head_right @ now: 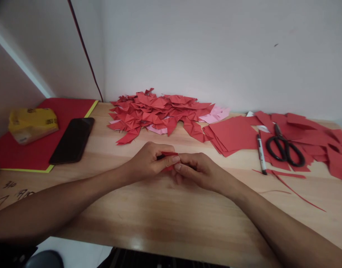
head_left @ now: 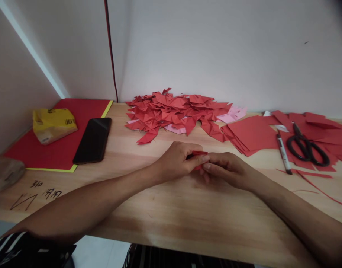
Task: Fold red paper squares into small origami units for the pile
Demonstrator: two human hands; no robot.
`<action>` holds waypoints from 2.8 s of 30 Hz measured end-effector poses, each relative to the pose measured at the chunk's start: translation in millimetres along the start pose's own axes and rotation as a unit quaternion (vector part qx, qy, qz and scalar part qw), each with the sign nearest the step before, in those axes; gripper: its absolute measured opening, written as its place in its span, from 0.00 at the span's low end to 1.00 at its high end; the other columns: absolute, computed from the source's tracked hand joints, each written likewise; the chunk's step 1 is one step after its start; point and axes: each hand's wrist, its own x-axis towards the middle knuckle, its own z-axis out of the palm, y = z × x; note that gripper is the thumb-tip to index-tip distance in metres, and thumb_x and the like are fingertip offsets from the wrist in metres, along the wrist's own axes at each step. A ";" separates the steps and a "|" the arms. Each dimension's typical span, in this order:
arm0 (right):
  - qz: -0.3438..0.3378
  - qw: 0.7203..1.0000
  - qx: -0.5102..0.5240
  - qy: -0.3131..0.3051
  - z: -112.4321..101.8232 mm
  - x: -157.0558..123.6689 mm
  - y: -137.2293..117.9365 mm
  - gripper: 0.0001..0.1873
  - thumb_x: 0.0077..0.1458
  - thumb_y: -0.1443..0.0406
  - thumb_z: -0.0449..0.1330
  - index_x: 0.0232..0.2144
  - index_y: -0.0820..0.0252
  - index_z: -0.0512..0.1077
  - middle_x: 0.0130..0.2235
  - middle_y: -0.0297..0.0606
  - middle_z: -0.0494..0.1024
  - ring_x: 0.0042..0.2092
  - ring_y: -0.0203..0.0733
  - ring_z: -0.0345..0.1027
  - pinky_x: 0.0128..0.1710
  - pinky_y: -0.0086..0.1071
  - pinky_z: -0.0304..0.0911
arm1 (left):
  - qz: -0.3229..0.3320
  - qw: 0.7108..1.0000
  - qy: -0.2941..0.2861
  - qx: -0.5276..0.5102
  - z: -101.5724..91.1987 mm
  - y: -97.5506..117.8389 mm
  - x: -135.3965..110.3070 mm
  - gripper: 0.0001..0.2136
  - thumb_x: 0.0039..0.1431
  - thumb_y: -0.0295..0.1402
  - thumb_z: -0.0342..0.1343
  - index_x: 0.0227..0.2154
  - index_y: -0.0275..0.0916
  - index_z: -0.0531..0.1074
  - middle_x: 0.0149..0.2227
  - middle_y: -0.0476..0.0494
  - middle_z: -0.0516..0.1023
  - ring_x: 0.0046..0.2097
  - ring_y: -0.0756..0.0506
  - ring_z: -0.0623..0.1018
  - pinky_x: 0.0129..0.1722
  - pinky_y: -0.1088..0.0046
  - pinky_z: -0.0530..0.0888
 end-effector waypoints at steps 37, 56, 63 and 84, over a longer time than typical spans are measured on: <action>0.049 0.996 -0.004 0.071 4.4 0.0 3.1 0.20 0.62 0.52 0.53 0.26 0.59 0.67 0.19 0.30 0.66 0.22 0.32 0.56 0.23 0.29 0.48 | -0.005 0.999 0.015 0.049 -2.1 -1.3 2.0 0.12 0.62 0.33 0.52 0.26 0.36 0.75 0.25 0.51 0.74 0.27 0.53 0.68 0.30 0.77 0.63; 0.026 0.987 -0.113 0.111 7.5 2.1 -1.6 0.17 0.60 0.58 0.52 0.21 0.58 0.63 0.19 0.29 0.62 0.22 0.33 0.53 0.22 0.30 0.47 | -0.035 0.991 0.066 0.107 3.1 -1.4 0.1 0.13 0.59 0.33 0.54 0.20 0.35 0.69 0.18 0.53 0.65 0.23 0.54 0.62 0.25 0.75 0.56; 0.040 0.998 0.004 0.038 -3.4 2.5 2.8 0.17 0.64 0.56 0.50 0.28 0.59 0.68 0.20 0.30 0.68 0.23 0.33 0.58 0.24 0.29 0.49 | -0.009 0.998 -0.024 -0.050 -2.9 -10.0 3.6 0.15 0.65 0.36 0.49 0.28 0.35 0.76 0.28 0.49 0.75 0.29 0.53 0.69 0.30 0.78 0.64; 0.027 0.981 0.130 0.141 -0.4 8.8 18.0 0.16 0.62 0.55 0.54 0.28 0.59 0.71 0.22 0.32 0.73 0.24 0.32 0.62 0.26 0.28 0.56 | -0.048 0.973 0.107 -0.200 -1.2 -17.8 9.6 0.11 0.50 0.34 0.65 0.33 0.35 0.70 0.31 0.49 0.74 0.30 0.53 0.72 0.32 0.78 0.68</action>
